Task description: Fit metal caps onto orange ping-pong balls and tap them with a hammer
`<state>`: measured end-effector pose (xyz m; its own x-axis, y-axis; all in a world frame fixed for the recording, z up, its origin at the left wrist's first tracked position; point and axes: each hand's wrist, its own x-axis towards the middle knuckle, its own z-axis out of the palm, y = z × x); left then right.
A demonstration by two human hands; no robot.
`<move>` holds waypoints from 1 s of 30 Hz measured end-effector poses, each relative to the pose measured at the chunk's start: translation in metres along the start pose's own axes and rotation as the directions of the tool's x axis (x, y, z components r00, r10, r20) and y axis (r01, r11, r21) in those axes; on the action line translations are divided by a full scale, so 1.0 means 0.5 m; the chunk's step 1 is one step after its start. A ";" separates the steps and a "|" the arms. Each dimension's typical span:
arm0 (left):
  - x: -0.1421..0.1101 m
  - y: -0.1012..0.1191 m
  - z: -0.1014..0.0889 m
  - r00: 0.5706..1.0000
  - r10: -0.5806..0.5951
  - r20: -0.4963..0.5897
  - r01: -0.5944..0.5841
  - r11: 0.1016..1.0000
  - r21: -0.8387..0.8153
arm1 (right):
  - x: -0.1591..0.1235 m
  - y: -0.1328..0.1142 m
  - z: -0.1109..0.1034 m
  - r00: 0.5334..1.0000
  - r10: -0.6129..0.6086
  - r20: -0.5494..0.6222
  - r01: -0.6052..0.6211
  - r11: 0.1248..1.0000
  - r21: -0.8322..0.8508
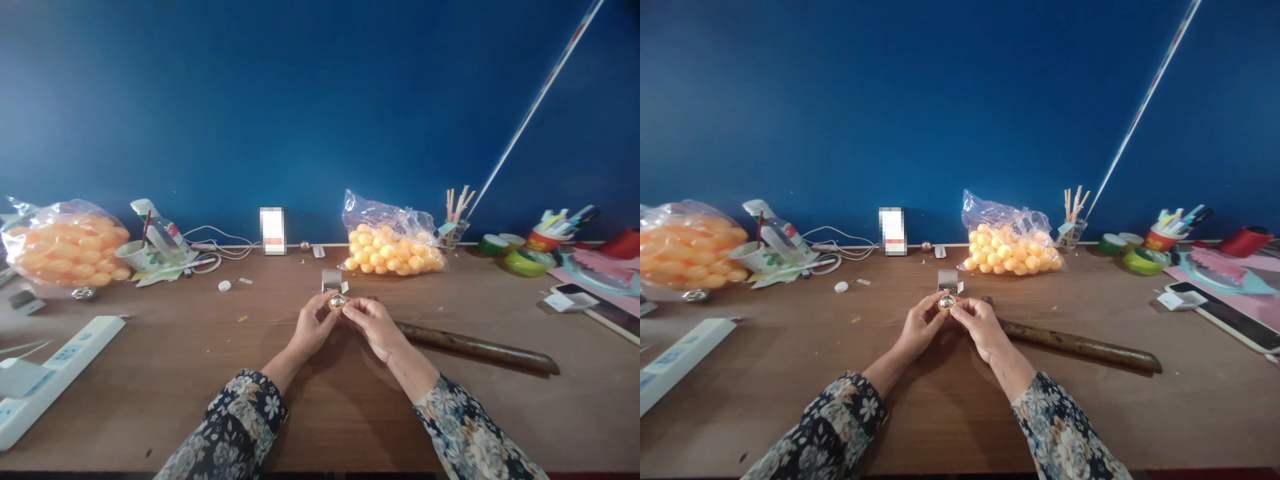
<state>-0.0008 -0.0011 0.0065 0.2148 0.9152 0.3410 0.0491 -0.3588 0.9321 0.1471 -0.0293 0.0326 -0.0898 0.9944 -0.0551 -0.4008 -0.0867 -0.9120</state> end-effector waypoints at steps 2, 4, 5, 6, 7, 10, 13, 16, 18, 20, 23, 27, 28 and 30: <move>0.000 0.001 -0.001 1.000 0.020 0.000 -0.020 0.999 0.030 | 0.001 0.000 -0.003 1.000 0.004 0.019 -0.005 1.000 0.006; 0.000 0.003 -0.001 1.000 0.026 0.007 -0.026 0.999 0.035 | 0.001 -0.002 -0.005 0.999 0.010 0.041 -0.010 1.000 0.010; 0.000 0.004 -0.001 1.000 0.025 0.012 -0.025 0.999 0.031 | 0.000 -0.004 -0.006 0.999 0.013 0.052 -0.014 1.000 0.011; 0.000 0.004 -0.001 1.000 0.024 0.018 -0.024 0.999 0.026 | 0.000 -0.005 -0.006 0.998 0.017 0.061 -0.018 1.000 0.013; 0.000 0.004 -0.002 0.999 0.023 0.023 -0.024 0.999 0.023 | 0.000 -0.006 -0.006 0.997 0.022 0.068 -0.023 1.000 0.017; -0.001 0.005 -0.002 0.999 0.038 0.025 -0.038 0.999 0.036 | 0.000 -0.004 -0.009 0.996 0.035 0.082 -0.038 0.999 0.031; -0.001 0.007 -0.002 0.997 0.068 0.022 -0.069 0.996 0.061 | 0.003 0.003 -0.014 0.995 0.039 0.087 -0.042 0.998 0.037; -0.002 0.012 -0.002 0.996 0.082 0.023 -0.083 0.993 0.087 | 0.005 0.009 -0.019 0.996 0.032 0.087 -0.034 0.999 0.022; -0.003 0.014 -0.002 0.996 0.085 0.024 -0.087 0.991 0.098 | 0.006 0.011 -0.021 0.996 0.025 0.087 -0.027 1.000 0.013; -0.004 0.014 -0.001 0.995 0.092 0.024 -0.095 0.989 0.111 | 0.006 0.009 -0.020 0.996 0.025 0.081 -0.026 1.000 0.011; -0.004 0.011 -0.001 0.994 0.108 0.021 -0.110 0.985 0.132 | 0.004 0.005 -0.015 0.998 0.040 0.052 -0.041 0.999 0.019; -0.004 0.008 0.000 0.991 0.130 0.018 -0.131 0.981 0.142 | 0.000 0.002 -0.007 0.998 0.059 -0.006 -0.059 0.998 0.038; -0.003 0.009 0.001 0.991 0.134 0.014 -0.135 0.980 0.144 | 0.000 0.003 -0.006 0.998 0.063 -0.017 -0.062 0.997 0.042; -0.004 0.011 0.003 0.990 0.143 0.010 -0.143 0.979 0.145 | -0.001 0.006 -0.004 0.997 0.056 -0.047 -0.054 0.997 0.051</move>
<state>0.0004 -0.0050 0.0107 0.2291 0.8527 0.4694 0.1590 -0.5086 0.8462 0.1479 -0.0297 0.0288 -0.0692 0.9897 -0.1255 -0.4417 -0.1431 -0.8857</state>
